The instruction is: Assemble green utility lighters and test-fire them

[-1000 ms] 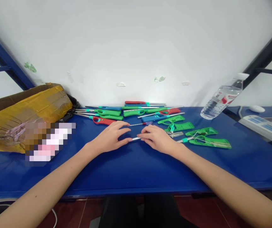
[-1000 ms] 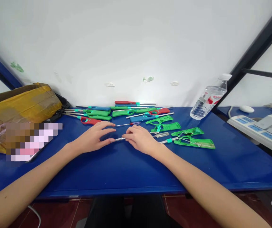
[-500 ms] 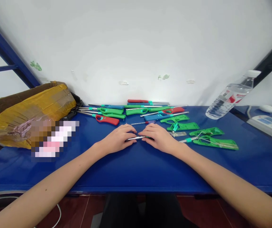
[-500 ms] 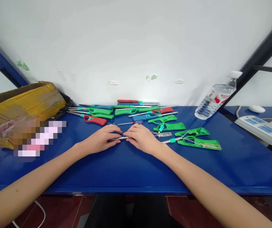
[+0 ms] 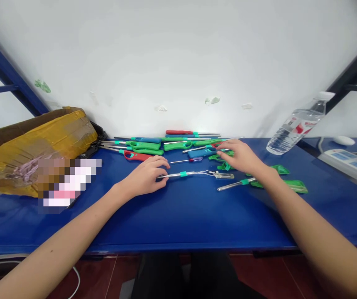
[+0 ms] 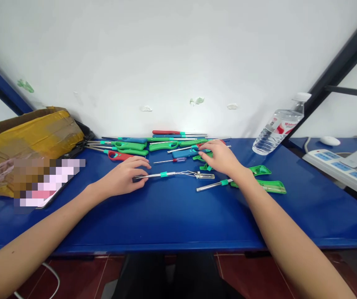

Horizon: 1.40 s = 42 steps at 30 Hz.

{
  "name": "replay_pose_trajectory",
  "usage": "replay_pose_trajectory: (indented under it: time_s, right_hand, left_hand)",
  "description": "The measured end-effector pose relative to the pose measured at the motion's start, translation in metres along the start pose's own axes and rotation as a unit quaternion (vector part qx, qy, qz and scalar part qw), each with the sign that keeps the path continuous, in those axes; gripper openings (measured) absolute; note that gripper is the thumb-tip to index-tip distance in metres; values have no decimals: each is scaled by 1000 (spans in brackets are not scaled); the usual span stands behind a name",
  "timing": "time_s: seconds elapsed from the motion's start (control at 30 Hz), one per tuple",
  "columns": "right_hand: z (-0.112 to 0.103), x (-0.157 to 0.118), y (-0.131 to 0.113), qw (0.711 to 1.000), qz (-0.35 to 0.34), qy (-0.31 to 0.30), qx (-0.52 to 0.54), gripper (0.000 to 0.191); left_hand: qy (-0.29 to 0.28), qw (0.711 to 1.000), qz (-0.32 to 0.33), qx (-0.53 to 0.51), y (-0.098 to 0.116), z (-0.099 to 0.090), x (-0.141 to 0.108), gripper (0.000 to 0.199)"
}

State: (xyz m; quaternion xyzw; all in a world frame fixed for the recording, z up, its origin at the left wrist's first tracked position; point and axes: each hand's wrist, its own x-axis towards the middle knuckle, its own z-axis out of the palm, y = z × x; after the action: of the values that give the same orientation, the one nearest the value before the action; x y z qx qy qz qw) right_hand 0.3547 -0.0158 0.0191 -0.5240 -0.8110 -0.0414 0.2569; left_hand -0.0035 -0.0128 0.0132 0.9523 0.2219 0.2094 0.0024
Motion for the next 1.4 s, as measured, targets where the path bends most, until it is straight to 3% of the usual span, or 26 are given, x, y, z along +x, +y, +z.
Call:
replay_pose_trajectory:
  time_s: [0.17,0.37,0.57,0.7,0.8,0.9,1.07,1.17,1.27,1.4]
  right_hand:
    - [-5,-2,2,995,-44,-80,32,27]
    - [-4,-4,-20,980,-90,-169,55,20]
    - [14,-7,-53,978,-134,-142,76,10]
    - [28,-11,-78,977,-153,-117,89,17]
    - [26,-11,-83,974,-170,-124,86,23]
    - [11,-7,-66,981,-132,-120,81,26]
    - [-18,-6,-3,991,15,-131,-4,30]
    - [-23,-10,23,988,57,-144,-27,34]
    - [-23,-12,28,979,56,-197,-21,30]
    - [-19,-10,13,973,36,-230,1,21]
  left_hand:
    - [-34,999,4,10,-6,-13,-4,17]
    - [-67,998,-11,16,-7,-21,-5,14]
    - [-63,998,-13,4,-5,-13,-5,20]
    - [-48,998,-36,9,-2,-1,-5,38]
    - [-57,998,-24,-3,-2,4,-5,32]
    - [-50,999,-12,-15,-4,5,-4,25]
    - [-35,999,-16,-16,-9,0,-5,24]
    - [-37,999,-18,-12,-12,-3,-5,23]
    - [-44,999,-20,-7,-15,-5,-5,22]
    - [-53,998,-19,2,-17,-7,-5,21]
